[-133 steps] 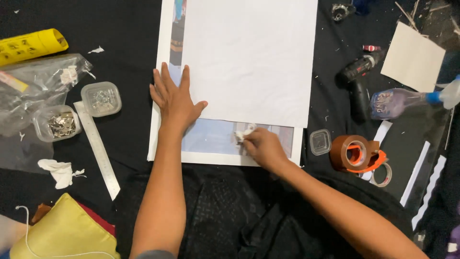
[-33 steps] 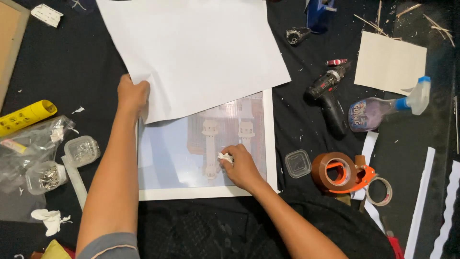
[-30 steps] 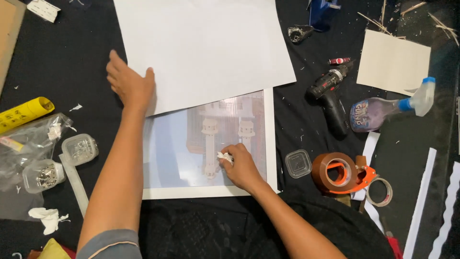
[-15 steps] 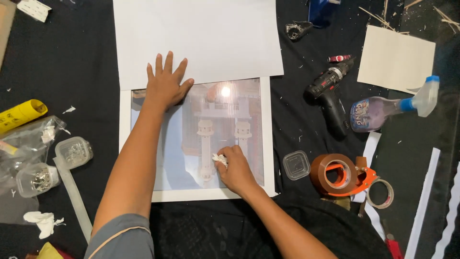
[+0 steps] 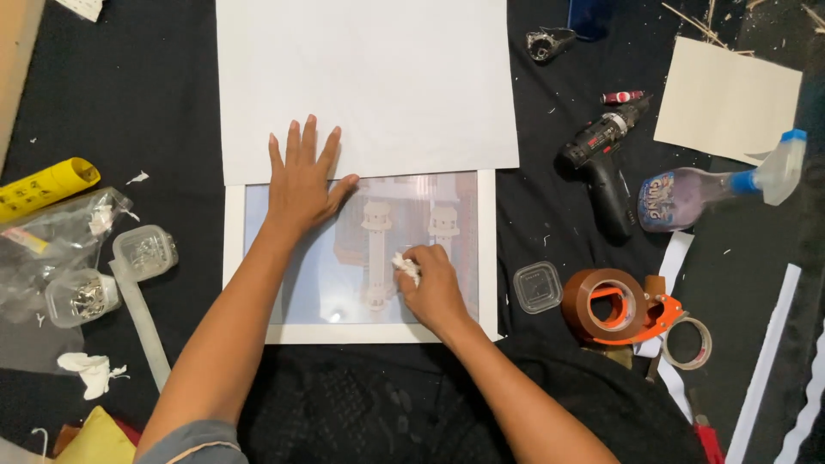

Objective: The person wipes the surface of a framed glass panel with a white cloth. They repeatedly lift a white backing sheet to clean underneath it, then replace the sheet and continue wiping the glass surface.

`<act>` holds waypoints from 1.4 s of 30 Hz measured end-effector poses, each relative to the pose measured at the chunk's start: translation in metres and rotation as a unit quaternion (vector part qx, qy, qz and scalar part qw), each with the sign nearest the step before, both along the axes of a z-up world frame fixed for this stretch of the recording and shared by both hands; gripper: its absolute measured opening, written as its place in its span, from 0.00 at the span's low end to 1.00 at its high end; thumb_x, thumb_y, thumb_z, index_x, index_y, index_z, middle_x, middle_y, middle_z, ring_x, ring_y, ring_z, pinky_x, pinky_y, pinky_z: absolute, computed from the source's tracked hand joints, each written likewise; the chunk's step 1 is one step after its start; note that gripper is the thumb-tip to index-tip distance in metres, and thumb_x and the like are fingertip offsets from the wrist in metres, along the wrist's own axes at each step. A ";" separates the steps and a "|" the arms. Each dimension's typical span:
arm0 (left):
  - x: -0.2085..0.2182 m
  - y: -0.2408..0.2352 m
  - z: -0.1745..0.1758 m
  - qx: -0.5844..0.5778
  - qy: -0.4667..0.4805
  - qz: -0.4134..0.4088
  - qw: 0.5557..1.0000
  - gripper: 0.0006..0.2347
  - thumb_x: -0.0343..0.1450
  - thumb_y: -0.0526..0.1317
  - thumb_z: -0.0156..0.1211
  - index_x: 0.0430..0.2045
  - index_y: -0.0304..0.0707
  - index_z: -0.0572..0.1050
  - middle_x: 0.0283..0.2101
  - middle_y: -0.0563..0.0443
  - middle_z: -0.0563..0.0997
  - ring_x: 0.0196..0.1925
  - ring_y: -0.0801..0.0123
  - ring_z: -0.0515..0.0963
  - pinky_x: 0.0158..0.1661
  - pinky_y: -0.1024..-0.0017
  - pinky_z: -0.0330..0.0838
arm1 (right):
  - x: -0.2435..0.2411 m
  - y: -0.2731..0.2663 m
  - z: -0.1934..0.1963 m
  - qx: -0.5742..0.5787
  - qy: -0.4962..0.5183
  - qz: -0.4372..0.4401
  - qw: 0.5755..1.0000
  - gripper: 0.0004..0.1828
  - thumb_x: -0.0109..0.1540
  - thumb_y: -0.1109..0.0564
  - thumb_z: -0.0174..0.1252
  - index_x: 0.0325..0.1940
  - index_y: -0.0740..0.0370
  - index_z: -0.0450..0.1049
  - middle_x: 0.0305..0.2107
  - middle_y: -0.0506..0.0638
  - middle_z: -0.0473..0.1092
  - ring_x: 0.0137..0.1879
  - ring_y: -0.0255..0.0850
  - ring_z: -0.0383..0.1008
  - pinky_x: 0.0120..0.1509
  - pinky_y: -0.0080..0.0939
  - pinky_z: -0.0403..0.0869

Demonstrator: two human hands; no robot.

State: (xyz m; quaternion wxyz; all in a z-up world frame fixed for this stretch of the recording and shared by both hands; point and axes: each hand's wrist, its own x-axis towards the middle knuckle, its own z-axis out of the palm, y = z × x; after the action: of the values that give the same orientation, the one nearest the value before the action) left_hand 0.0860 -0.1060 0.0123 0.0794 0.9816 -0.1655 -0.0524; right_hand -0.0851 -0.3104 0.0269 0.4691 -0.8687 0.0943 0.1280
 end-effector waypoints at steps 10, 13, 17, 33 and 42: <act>-0.004 0.095 -0.038 -0.011 -0.091 0.032 0.995 0.27 0.79 0.61 0.40 0.68 0.47 0.69 0.71 0.39 0.66 0.75 0.42 0.56 0.66 0.35 0.49 | 0.010 -0.032 -0.038 -0.241 -0.200 0.009 0.950 0.13 0.61 0.63 0.59 0.49 0.68 0.80 0.40 0.63 0.71 0.47 0.61 0.77 0.50 0.52 0.78; 0.013 0.102 -0.038 -0.009 -0.118 -0.008 0.993 0.24 0.80 0.58 0.39 0.69 0.53 0.67 0.67 0.48 0.71 0.71 0.53 0.63 0.62 0.53 0.60 | 0.012 -0.042 -0.026 -0.241 -0.217 -0.018 0.946 0.13 0.62 0.60 0.61 0.50 0.66 0.78 0.38 0.62 0.72 0.46 0.62 0.77 0.47 0.56 0.76; 0.017 0.113 -0.052 -0.057 -0.189 0.008 0.980 0.21 0.75 0.57 0.51 0.60 0.54 0.75 0.60 0.59 0.76 0.63 0.64 0.68 0.60 0.61 0.61 | 0.018 -0.053 -0.039 -0.358 -0.246 -0.046 0.900 0.08 0.61 0.54 0.67 0.43 0.55 0.82 0.34 0.52 0.71 0.41 0.53 0.78 0.43 0.48 0.76; 0.016 0.114 -0.050 -0.138 -0.089 0.060 0.985 0.17 0.77 0.38 0.47 0.59 0.60 0.76 0.70 0.57 0.67 0.73 0.56 0.55 0.64 0.47 0.46 | 0.112 0.167 -0.079 -0.229 -0.346 0.026 0.910 0.03 0.57 0.61 0.60 0.33 0.57 0.71 0.32 0.55 0.64 0.38 0.57 0.71 0.40 0.50 0.71; 0.015 0.110 -0.045 -0.148 -0.086 0.063 0.983 0.17 0.76 0.36 0.48 0.58 0.57 0.77 0.69 0.54 0.67 0.74 0.55 0.54 0.64 0.46 0.44 | 0.066 -0.064 -0.067 -0.393 -0.287 -0.124 0.865 0.02 0.61 0.62 0.64 0.34 0.58 0.77 0.29 0.52 0.70 0.37 0.53 0.75 0.44 0.47 0.73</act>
State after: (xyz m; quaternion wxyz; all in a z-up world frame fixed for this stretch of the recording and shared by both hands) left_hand 0.1010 0.0040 -0.0328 0.2119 0.9684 -0.1157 0.0622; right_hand -0.0196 -0.3744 -0.0398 0.1068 -0.9606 0.1050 -0.2340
